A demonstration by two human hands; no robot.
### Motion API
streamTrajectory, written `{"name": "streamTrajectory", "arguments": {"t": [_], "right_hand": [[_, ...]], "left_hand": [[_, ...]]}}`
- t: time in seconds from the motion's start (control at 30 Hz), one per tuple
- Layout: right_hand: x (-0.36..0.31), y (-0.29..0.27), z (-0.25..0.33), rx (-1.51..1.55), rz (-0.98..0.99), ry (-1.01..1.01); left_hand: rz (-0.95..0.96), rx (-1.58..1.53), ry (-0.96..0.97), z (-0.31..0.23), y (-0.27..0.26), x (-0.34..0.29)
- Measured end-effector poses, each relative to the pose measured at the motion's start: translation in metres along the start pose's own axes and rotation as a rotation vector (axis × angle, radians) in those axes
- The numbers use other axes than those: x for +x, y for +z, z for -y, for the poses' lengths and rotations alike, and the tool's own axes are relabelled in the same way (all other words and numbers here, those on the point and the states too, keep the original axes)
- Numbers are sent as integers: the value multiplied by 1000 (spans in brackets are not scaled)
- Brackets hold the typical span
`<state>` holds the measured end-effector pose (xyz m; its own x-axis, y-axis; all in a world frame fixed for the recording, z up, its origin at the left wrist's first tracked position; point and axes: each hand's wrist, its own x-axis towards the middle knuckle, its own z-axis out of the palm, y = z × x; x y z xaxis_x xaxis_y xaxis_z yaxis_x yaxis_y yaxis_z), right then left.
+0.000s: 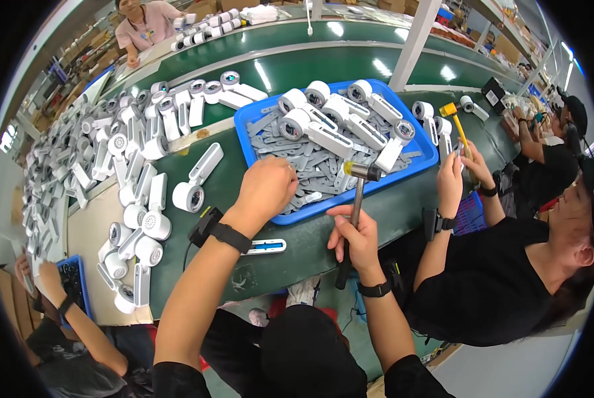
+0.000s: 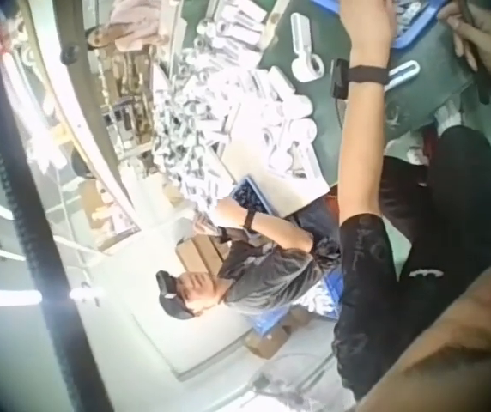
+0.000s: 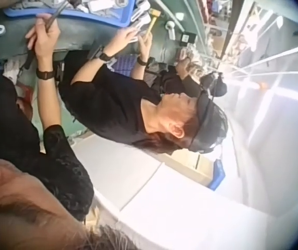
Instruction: Assembling handheld device components onto plastic housings using a mallet on a manufacturing line.
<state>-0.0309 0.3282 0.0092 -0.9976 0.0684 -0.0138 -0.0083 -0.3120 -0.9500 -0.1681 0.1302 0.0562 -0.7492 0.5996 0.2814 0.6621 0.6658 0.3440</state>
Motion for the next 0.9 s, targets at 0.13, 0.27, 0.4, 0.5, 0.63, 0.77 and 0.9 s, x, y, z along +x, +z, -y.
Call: {"name": "streamTrajectory", "arguments": {"t": [0.13, 0.27, 0.4, 0.5, 0.63, 0.77, 0.9], "right_hand": [[-3, -5, -1, -6, 1, -49], [-15, 6, 21, 125, -76, -15], [-33, 35, 39, -53, 54, 180], [-39, 53, 47, -81, 148, 239], [-41, 50, 36, -373, 69, 92], [-27, 66, 32, -312, 122, 222], [-15, 82, 23, -439, 171, 194]], "left_hand": [[-80, 147, 83, -8, -11, -12], [-217, 361, 520, -33, -45, -69], [-307, 360, 570, -46, -61, -117], [-295, 327, 473, -37, -67, -142], [-419, 84, 68, -29, -52, -162], [-459, 23, -215, -11, -36, -184], [-380, -22, -165, -5, -18, -187]]}}
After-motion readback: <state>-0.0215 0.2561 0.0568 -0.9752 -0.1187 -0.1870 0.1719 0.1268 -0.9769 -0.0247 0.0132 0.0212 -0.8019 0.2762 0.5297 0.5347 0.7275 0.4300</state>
